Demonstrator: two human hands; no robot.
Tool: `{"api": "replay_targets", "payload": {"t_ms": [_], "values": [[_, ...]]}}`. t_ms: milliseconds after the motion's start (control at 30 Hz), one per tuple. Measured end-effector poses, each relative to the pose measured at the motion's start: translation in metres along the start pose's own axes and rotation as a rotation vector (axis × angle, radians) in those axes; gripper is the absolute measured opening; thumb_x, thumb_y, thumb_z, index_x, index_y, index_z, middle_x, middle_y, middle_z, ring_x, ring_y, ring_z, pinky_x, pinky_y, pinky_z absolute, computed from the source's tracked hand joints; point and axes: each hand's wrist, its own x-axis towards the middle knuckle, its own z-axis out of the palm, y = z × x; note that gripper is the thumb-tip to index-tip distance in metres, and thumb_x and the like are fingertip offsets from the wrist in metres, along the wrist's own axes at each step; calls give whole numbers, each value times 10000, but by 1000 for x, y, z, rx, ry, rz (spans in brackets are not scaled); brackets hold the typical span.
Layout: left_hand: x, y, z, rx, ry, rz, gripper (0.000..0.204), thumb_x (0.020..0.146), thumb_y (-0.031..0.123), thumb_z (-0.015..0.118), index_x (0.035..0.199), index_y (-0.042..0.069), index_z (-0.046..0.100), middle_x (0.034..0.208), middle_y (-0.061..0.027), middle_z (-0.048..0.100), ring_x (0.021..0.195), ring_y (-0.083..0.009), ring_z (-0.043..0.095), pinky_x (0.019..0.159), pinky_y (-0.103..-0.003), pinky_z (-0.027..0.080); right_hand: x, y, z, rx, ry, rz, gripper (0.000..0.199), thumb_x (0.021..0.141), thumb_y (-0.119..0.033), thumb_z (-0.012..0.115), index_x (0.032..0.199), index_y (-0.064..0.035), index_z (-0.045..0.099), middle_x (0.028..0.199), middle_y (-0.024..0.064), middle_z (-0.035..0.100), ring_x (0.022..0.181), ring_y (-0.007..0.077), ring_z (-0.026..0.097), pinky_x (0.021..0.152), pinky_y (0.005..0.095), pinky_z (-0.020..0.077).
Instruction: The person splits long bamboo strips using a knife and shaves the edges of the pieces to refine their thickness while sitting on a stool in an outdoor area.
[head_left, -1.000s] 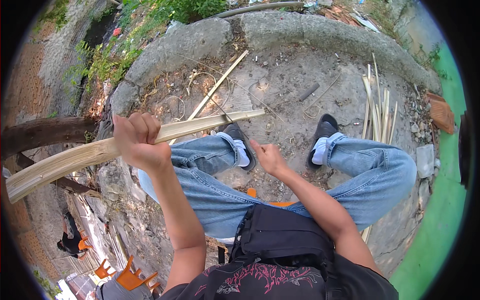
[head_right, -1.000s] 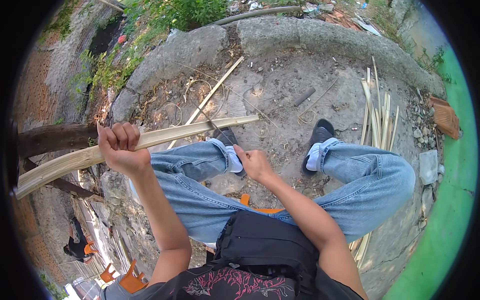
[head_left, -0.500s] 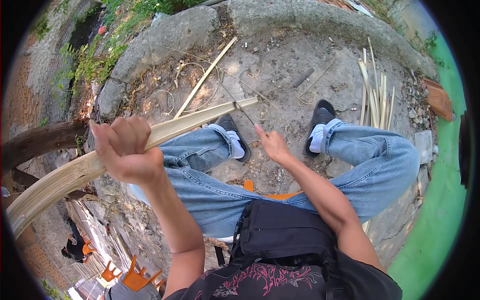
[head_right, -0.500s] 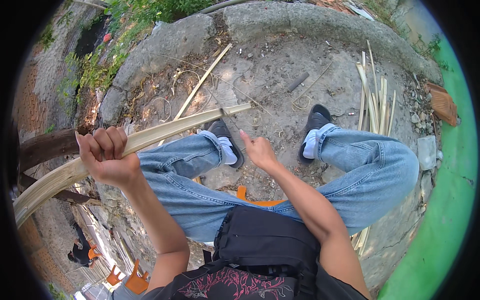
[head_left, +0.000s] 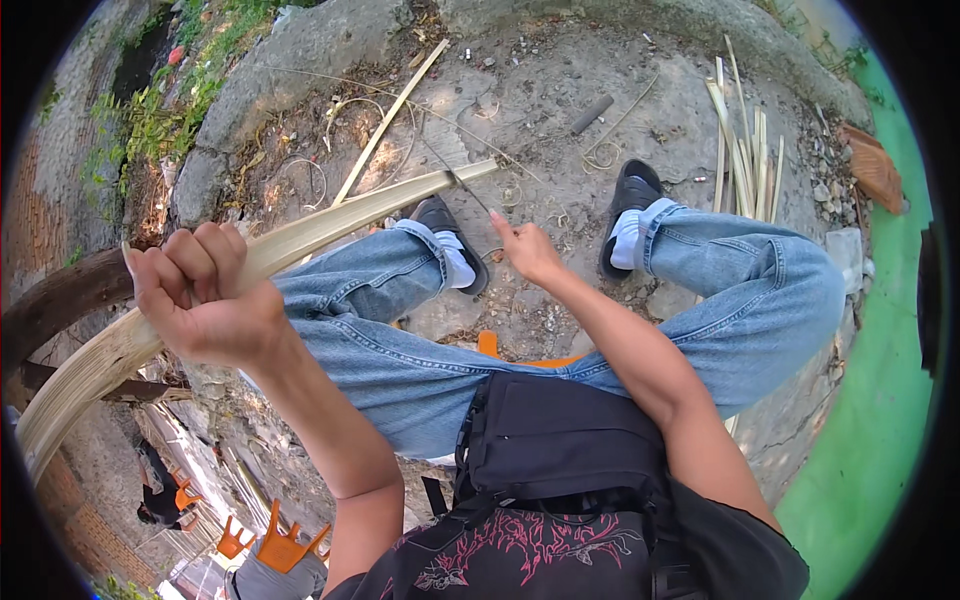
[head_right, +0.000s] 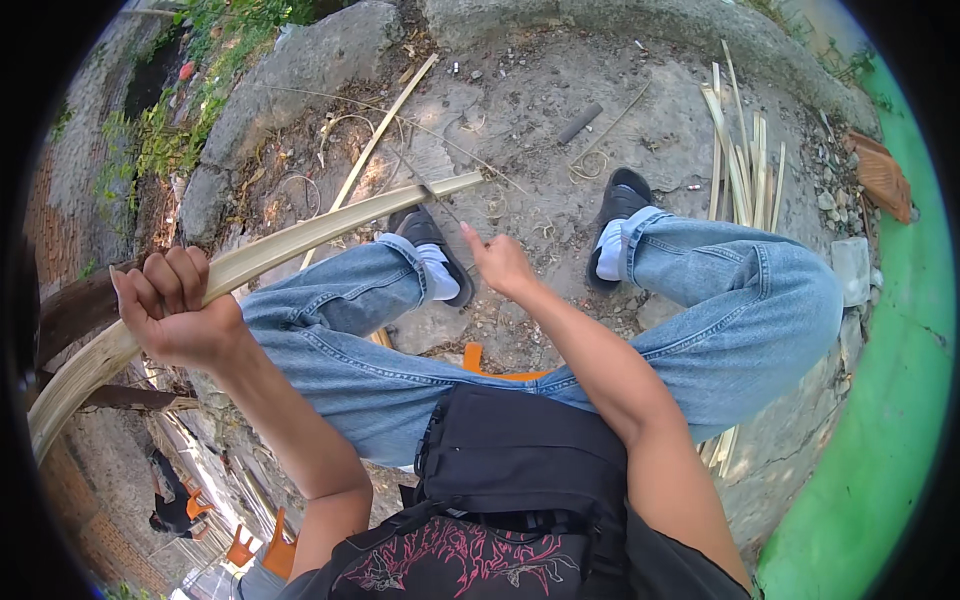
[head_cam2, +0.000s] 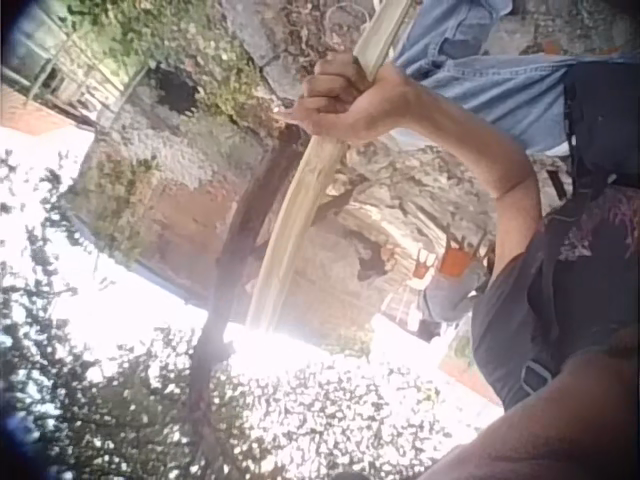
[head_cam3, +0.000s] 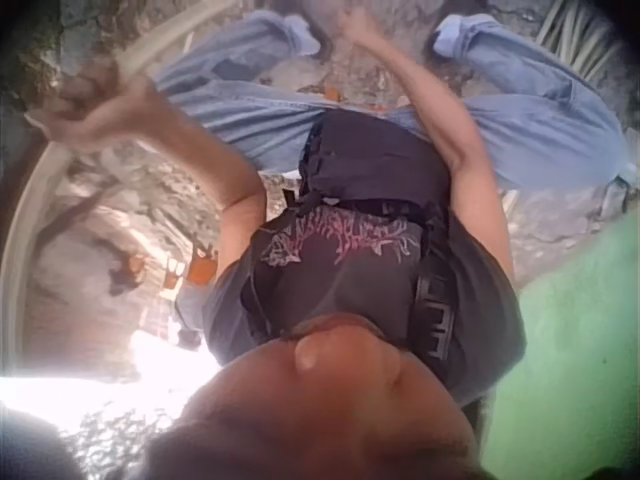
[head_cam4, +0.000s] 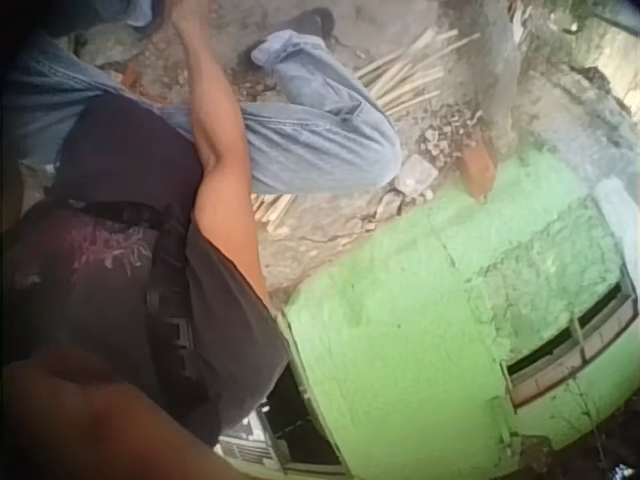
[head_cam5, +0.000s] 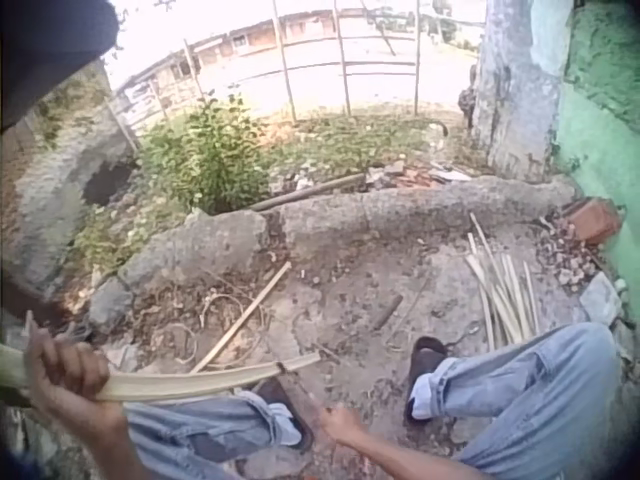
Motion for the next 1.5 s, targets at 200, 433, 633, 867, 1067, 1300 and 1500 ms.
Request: {"api": "replay_targets", "payload": {"t_ms": [200,433,633,867,1067,1300,1500], "values": [[-1,4,9,8,19,3,432,948,253,420,600,183,174,503,38,138,433,-78,113,442,-266,124,-4,-12,2,-1,-22,41,842,854,-681,383,548,82,561,521,231,534,540,347,561,603,451,449],[1,0,15,54,113,5,427,957,255,422,623,170,169,528,33,135,453,-79,112,444,-263,123,-4,-31,-15,-47,-29,40,790,872,-647,417,504,47,509,485,159,489,494,246,524,535,401,422],[0,6,3,28,141,19,416,961,238,406,613,166,189,520,25,150,447,-89,124,451,-268,137,-50,-98,-33,267,65,-266,742,892,-622,427,483,-3,460,461,71,438,499,146,491,534,332,421],[-9,-1,12,-1,148,-42,413,957,226,390,598,165,196,508,21,156,437,-96,134,448,-274,147,-7,-12,-5,-32,9,80,799,861,-662,397,621,73,602,598,288,562,610,420,590,648,466,452],[-8,-3,26,82,174,-51,407,956,223,380,597,168,196,505,21,151,436,-97,130,449,-275,151,-22,-40,-19,-86,-4,-18,799,862,-665,386,598,56,607,570,267,563,609,405,590,633,455,454],[3,-11,35,50,117,-46,401,956,228,371,600,168,196,505,20,155,436,-99,131,457,-273,157,1,-16,-25,-40,91,96,740,869,-625,438,588,39,606,510,236,520,520,323,576,549,430,424],[4,-6,27,81,50,-37,394,949,231,362,597,165,197,508,17,158,438,-100,132,467,-278,164,-27,-80,-37,-30,1,-126,812,865,-661,404,527,66,533,467,167,481,490,240,497,538,425,403]]}}
